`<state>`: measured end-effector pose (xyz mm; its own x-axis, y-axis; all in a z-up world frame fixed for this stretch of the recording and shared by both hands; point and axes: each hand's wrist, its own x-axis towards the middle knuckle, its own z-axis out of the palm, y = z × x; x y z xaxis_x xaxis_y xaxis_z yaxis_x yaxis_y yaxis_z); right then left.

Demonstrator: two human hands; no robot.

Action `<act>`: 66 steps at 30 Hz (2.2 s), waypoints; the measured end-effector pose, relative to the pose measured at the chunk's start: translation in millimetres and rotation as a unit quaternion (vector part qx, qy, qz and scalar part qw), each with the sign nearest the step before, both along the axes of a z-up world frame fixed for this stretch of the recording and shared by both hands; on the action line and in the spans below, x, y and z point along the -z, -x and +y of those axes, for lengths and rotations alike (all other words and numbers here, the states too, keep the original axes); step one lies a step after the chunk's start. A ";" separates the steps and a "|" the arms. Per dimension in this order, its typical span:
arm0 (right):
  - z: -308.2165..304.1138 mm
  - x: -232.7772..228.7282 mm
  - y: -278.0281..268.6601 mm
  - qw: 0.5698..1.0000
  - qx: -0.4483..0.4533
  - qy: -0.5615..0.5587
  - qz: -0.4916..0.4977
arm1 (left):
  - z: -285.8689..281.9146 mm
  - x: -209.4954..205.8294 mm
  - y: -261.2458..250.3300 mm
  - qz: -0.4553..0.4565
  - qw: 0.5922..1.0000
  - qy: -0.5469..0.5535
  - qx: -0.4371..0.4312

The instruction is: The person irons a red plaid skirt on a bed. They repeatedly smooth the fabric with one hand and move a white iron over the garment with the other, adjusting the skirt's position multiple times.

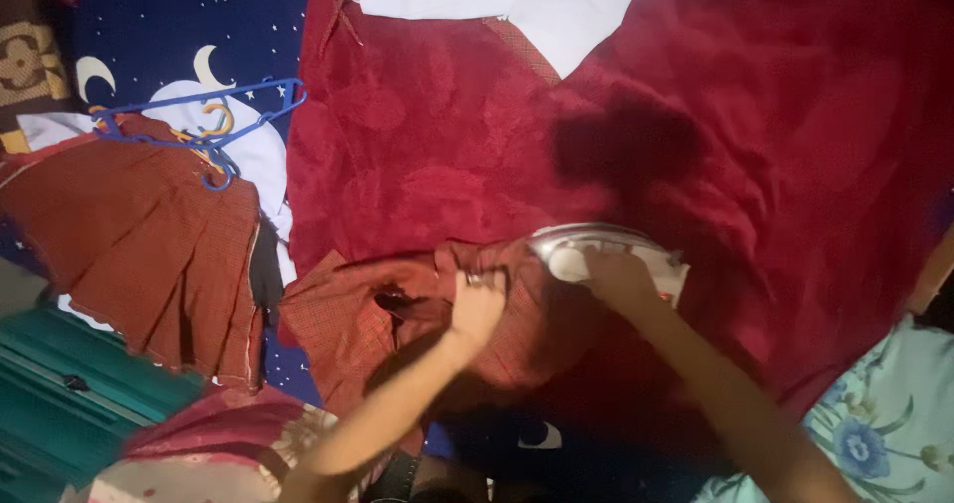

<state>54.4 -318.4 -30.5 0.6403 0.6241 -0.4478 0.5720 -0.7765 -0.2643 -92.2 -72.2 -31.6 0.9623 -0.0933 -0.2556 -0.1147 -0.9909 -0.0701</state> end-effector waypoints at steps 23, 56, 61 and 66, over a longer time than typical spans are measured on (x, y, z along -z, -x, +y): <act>-25.8 -15.0 1.8 0.999 0.001 0.029 0.035 | -7.2 -4.8 -2.1 0.221 0.975 0.018 0.030; -125.1 -81.9 61.3 0.914 0.126 -0.099 -0.372 | -70.7 -71.5 151.6 0.253 0.961 -0.011 0.114; -58.1 -74.6 146.3 0.943 -0.049 -0.219 -0.247 | -55.8 -92.3 173.7 0.221 0.970 0.035 0.096; -49.3 -34.5 177.0 0.970 -0.017 -0.174 -0.169 | -8.5 -124.7 187.7 0.115 0.986 0.076 0.091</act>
<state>-122.6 -367.6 3.9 0.6898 0.7235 0.0257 0.6956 -0.6525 -0.3007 -279.9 -80.7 93.1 0.8438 -0.3138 -0.4353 -0.2877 -0.9493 0.1266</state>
